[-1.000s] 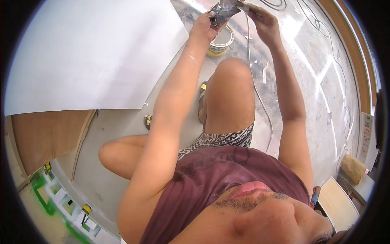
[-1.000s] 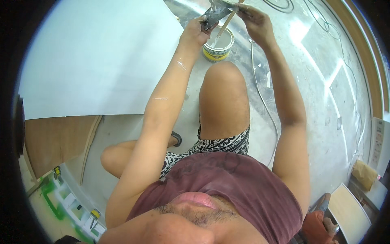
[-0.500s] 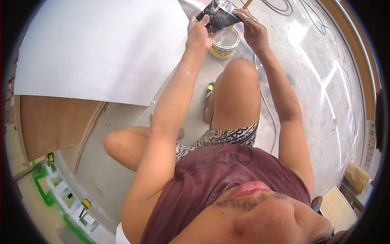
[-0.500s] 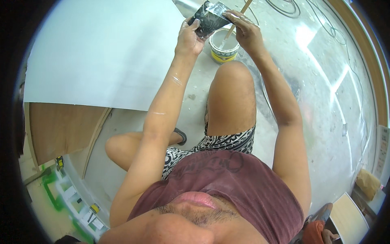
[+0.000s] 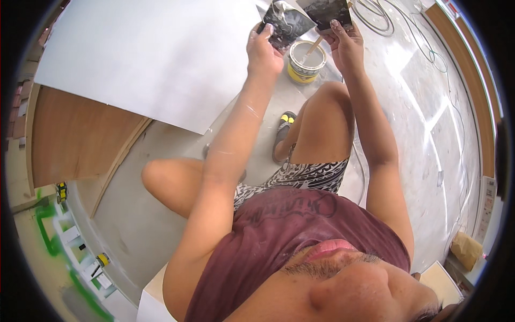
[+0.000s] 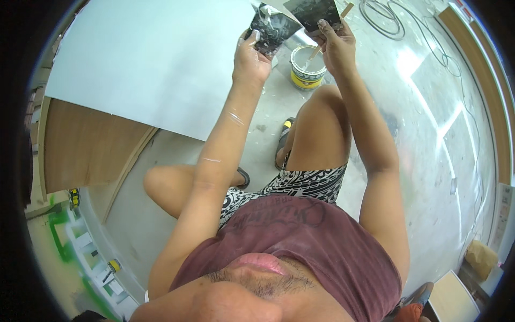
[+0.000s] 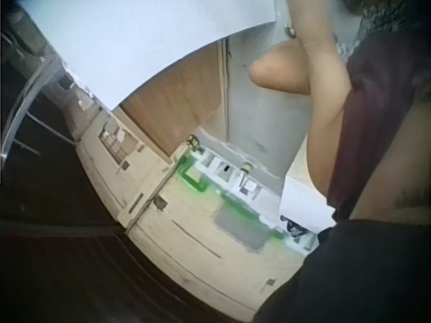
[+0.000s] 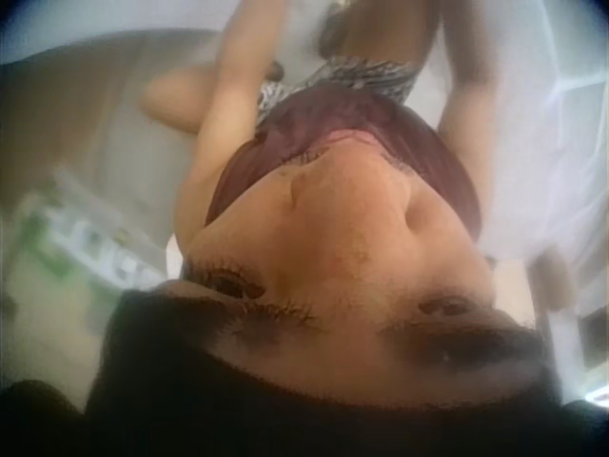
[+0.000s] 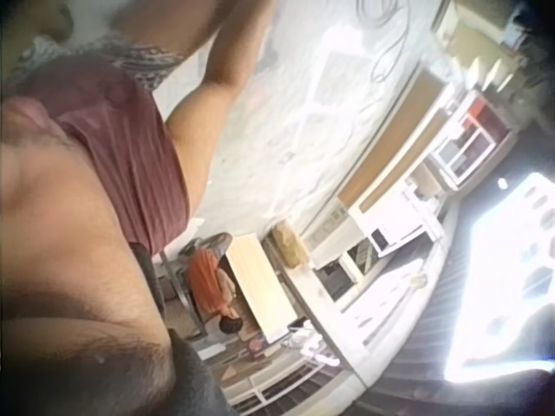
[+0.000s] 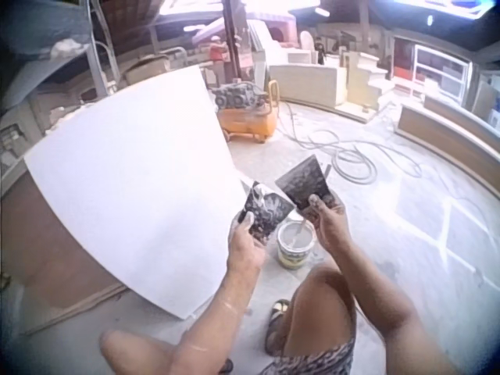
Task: The person applies putty to a board, mixing the compound between two metal scrapers and smoothing it onto the board surface with a scraper.
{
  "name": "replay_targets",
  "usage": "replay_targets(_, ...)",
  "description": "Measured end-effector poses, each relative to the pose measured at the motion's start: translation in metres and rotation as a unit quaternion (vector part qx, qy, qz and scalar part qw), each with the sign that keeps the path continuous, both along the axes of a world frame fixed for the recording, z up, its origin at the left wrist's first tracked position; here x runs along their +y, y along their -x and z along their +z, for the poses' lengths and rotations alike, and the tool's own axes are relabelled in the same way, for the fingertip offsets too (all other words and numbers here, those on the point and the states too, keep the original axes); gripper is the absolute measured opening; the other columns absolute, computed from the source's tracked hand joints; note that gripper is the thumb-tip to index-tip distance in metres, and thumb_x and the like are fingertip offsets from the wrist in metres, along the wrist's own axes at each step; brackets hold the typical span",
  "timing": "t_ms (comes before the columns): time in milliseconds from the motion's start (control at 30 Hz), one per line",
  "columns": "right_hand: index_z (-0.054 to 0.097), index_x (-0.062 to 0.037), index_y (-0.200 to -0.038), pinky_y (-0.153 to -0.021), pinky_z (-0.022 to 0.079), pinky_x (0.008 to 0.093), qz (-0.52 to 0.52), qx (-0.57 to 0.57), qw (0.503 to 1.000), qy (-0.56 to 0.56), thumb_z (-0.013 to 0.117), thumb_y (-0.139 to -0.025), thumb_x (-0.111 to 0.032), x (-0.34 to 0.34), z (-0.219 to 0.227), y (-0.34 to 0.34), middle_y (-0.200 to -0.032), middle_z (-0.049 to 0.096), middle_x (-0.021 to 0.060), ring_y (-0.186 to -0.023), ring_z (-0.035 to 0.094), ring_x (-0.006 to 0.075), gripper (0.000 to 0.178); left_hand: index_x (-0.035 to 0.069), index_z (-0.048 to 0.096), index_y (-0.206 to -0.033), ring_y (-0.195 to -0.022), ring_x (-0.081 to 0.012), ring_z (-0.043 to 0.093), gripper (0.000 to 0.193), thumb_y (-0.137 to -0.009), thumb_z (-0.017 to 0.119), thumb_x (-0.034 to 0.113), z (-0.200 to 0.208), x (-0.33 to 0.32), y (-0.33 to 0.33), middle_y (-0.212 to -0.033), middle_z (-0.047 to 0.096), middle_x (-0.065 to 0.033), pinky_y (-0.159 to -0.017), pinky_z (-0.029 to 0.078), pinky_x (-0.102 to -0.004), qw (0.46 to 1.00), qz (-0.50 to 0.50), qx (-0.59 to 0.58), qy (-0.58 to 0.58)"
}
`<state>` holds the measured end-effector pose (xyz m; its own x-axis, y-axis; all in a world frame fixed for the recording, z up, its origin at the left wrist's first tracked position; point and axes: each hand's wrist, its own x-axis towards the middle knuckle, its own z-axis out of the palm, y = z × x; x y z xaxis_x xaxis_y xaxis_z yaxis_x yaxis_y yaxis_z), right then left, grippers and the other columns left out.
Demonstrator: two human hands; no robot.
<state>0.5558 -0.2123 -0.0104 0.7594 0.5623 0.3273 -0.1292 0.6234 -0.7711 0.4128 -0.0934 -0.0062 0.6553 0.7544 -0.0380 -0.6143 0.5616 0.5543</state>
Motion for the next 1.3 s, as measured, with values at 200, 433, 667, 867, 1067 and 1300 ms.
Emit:
replay_targets(200,0.058,-0.0009,-0.115,-0.084,0.059,0.0407,0.067,0.031,0.995,-0.061,0.058,-0.096,-0.002,0.013,0.015,0.057,-0.105,0.069,0.0124,-0.094,0.071,0.0248,0.02,0.0,0.045,-0.123,-0.098,-0.0294,0.068,0.026,-0.097,0.049,0.003,0.009,-0.014,0.025,-0.113,0.062,-0.0175,-0.083,0.062,-0.0452,0.998,0.029,-0.048,0.037)
replay_targets(433,0.057,0.0046,-0.118,-0.083,0.061,0.0367,0.073,-0.081,0.993,0.046,0.057,-0.095,0.0,0.015,0.032,0.084,-0.106,0.068,0.0131,-0.093,0.07,0.0226,0.023,-0.001,0.052,-0.114,-0.087,-0.0235,0.07,0.02,-0.094,0.055,-0.001,0.016,0.002,0.062,-0.103,0.066,-0.0146,-0.072,0.064,-0.0366,0.993,0.088,-0.041,-0.067)
replay_targets(667,0.056,0.0019,-0.116,-0.085,0.06,0.0415,0.056,-0.061,0.996,-0.045,0.057,-0.096,0.0,0.02,0.034,0.094,-0.1,0.068,0.0101,-0.084,0.071,0.0218,0.021,0.001,0.054,-0.114,-0.085,-0.0207,0.069,0.021,-0.093,0.057,-0.001,0.016,-0.002,0.086,-0.102,0.066,-0.0123,-0.071,0.063,-0.0356,0.992,0.113,-0.06,0.004)
replay_targets(867,0.055,0.0032,-0.122,-0.085,0.06,0.0393,0.075,-0.057,0.994,-0.055,0.058,-0.096,-0.001,0.025,0.027,0.121,-0.105,0.068,0.0118,-0.09,0.07,0.0217,0.027,0.001,0.054,-0.115,-0.087,-0.0208,0.068,0.021,-0.094,0.057,0.0,0.018,-0.009,0.098,-0.102,0.066,-0.0122,-0.072,0.063,-0.037,0.991,0.126,-0.044,-0.012)
replay_targets(1067,0.055,0.0044,-0.127,-0.086,0.06,0.0342,0.09,-0.151,0.977,0.124,0.057,-0.096,-0.001,0.02,0.034,0.124,-0.103,0.067,0.0093,-0.091,0.068,0.0175,0.032,-0.002,0.055,-0.115,-0.084,-0.0181,0.067,0.021,-0.094,0.057,0.0,0.01,-0.003,0.114,-0.099,0.066,-0.0113,-0.072,0.062,-0.0338,0.981,0.179,-0.014,-0.073)
replay_targets(1300,0.055,-0.0024,-0.135,-0.076,0.054,0.0253,0.107,-0.191,0.951,0.219,0.057,-0.097,-0.003,0.025,0.018,0.14,-0.099,0.068,0.0069,-0.082,0.063,0.0107,0.038,-0.002,0.054,-0.116,-0.081,-0.0164,0.067,0.022,-0.094,0.057,-0.001,-0.009,-0.004,0.14,-0.098,0.065,-0.0103,-0.069,0.06,-0.0314,0.985,0.167,0.03,-0.016)
